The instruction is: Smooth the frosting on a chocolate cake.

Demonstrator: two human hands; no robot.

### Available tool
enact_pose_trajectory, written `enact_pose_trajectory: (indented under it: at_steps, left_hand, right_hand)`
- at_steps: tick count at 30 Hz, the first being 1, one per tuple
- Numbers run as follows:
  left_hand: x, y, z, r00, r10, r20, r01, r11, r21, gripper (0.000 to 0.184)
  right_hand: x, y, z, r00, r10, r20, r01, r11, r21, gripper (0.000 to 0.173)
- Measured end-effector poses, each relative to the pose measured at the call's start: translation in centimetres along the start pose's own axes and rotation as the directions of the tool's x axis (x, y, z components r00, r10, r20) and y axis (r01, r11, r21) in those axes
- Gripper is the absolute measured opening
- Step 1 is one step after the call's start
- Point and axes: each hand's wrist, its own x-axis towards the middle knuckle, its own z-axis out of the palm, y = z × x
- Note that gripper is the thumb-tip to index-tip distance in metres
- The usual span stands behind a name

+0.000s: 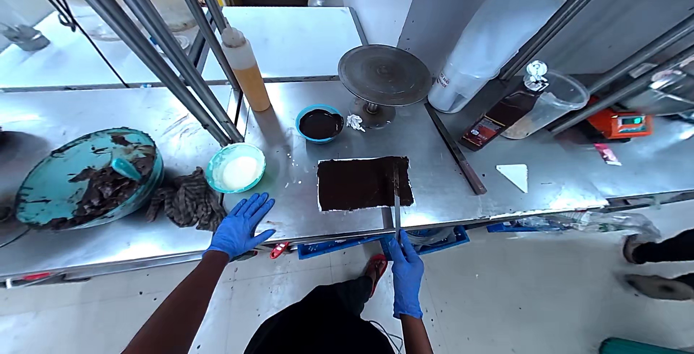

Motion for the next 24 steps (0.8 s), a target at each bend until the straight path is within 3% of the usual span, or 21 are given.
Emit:
enact_pose_trajectory:
  at_steps: [24]
  left_hand:
    - [-0.06, -0.1, 0.21, 1.0, 0.004, -0.012, -0.004, 1.0, 0.022, 0.089]
  right_hand:
    - [0.25, -0.09, 0.23, 1.0, 0.021, 0.009, -0.021, 1.0, -0.006, 0.042]
